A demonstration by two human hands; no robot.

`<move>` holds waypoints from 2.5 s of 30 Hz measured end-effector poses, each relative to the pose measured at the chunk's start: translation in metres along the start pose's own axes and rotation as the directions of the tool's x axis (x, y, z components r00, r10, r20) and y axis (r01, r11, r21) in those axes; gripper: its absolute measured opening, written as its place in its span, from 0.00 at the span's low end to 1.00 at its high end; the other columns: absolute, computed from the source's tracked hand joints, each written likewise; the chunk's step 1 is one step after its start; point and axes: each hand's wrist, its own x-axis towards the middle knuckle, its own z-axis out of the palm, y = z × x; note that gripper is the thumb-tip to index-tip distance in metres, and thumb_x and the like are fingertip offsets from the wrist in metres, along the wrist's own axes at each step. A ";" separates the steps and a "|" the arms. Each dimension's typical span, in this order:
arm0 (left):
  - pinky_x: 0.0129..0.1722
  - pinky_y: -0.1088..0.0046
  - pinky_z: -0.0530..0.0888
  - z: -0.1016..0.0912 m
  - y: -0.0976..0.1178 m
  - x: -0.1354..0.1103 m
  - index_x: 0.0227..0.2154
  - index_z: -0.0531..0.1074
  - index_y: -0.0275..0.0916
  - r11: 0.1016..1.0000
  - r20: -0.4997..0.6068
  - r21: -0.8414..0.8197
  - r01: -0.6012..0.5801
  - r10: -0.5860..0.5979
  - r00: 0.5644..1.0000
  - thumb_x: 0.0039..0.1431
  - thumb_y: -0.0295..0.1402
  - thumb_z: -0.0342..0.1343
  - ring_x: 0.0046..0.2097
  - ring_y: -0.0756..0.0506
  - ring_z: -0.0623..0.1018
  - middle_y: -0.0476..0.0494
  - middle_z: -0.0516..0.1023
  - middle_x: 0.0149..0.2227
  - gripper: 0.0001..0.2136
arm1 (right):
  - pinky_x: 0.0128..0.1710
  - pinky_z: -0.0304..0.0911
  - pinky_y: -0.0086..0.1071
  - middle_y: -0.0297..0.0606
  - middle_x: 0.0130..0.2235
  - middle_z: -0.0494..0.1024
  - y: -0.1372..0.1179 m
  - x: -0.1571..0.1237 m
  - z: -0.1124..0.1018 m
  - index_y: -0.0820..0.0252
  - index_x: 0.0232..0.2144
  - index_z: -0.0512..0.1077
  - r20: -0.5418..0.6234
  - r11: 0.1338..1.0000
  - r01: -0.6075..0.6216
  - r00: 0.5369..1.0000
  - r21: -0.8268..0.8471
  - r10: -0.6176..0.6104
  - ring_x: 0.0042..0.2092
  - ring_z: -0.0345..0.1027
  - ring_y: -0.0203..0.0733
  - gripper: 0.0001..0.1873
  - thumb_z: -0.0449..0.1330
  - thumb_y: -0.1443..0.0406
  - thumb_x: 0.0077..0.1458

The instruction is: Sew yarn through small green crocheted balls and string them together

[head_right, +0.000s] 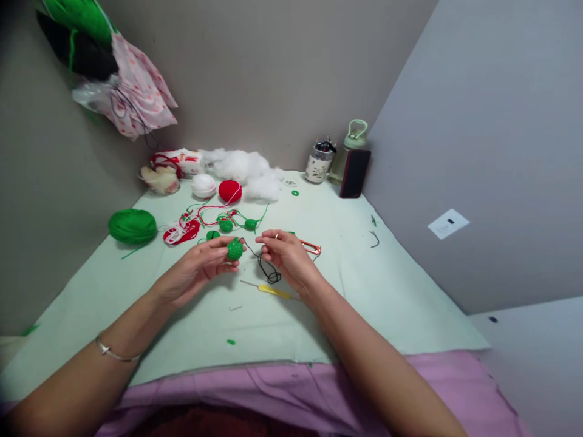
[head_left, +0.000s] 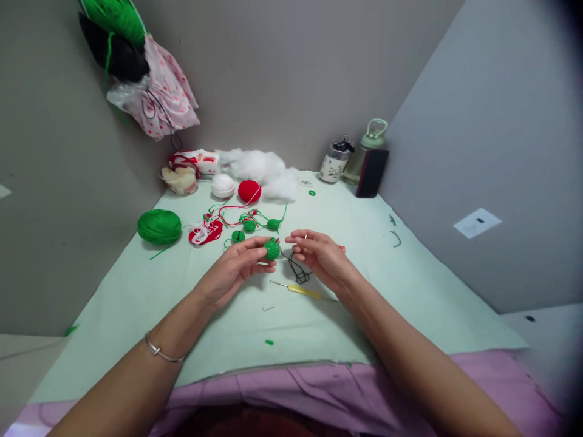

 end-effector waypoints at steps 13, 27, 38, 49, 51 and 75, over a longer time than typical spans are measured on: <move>0.46 0.68 0.77 0.001 -0.001 -0.002 0.43 0.77 0.37 0.999 0.056 0.022 -0.026 0.024 0.998 0.58 0.35 0.65 0.39 0.47 0.79 0.44 0.79 0.40 0.12 | 0.25 0.54 0.25 0.40 0.37 0.80 0.005 -0.004 0.004 0.65 0.38 0.78 0.077 0.983 0.109 0.992 -0.149 -0.099 0.26 0.57 0.26 0.14 0.69 0.61 0.51; 0.48 0.66 0.75 -0.001 -0.004 0.002 0.41 0.76 0.37 0.989 -0.105 0.103 -0.102 0.113 0.988 0.55 0.38 0.68 0.39 0.46 0.80 0.44 0.81 0.39 0.14 | 0.24 0.46 0.26 0.25 0.21 0.54 -0.006 -0.012 -0.005 0.63 0.34 0.77 0.395 0.908 0.147 0.918 -0.393 0.022 0.24 0.45 0.29 0.18 0.59 0.53 0.63; 0.49 0.74 0.74 0.000 0.004 0.002 0.22 0.67 0.37 0.960 -0.196 -0.112 -0.257 0.232 0.953 0.57 0.35 0.66 0.47 0.48 0.78 0.47 0.78 0.38 0.14 | 0.20 0.39 0.23 0.20 0.18 0.46 -0.007 -0.015 -0.002 0.61 0.35 0.75 0.387 0.997 -0.073 0.919 -0.005 0.070 0.22 0.32 0.29 0.09 0.65 0.60 0.59; 0.30 0.78 0.68 0.003 0.008 -0.004 0.34 0.69 0.40 0.932 -0.123 0.133 -0.338 0.354 0.927 0.54 0.36 0.68 0.32 0.52 0.70 0.50 0.70 0.34 0.13 | 0.19 0.39 0.23 0.21 0.15 0.51 -0.002 -0.018 0.004 0.62 0.35 0.77 0.470 0.985 -0.147 0.866 -0.090 0.172 0.22 0.33 0.30 0.12 0.64 0.58 0.59; 0.37 0.75 0.71 0.001 0.004 -0.005 0.43 0.71 0.42 0.901 -0.068 0.246 -0.357 0.384 0.921 0.53 0.36 0.69 0.41 0.48 0.74 0.46 0.74 0.42 0.17 | 0.19 0.39 0.23 0.21 0.15 0.52 -0.004 -0.018 0.003 0.62 0.36 0.76 0.477 0.986 -0.140 0.863 -0.094 0.168 0.22 0.33 0.30 0.12 0.64 0.58 0.58; 0.55 0.64 0.73 0.007 -0.013 -0.005 0.48 0.75 0.43 0.780 0.175 0.436 -0.449 0.416 0.892 0.56 0.32 0.68 0.51 0.43 0.76 0.43 0.77 0.48 0.17 | 0.19 0.38 0.24 0.20 0.15 0.50 -0.008 -0.021 0.005 0.62 0.34 0.74 0.430 0.999 -0.030 0.902 -0.027 0.039 0.20 0.33 0.28 0.11 0.63 0.58 0.59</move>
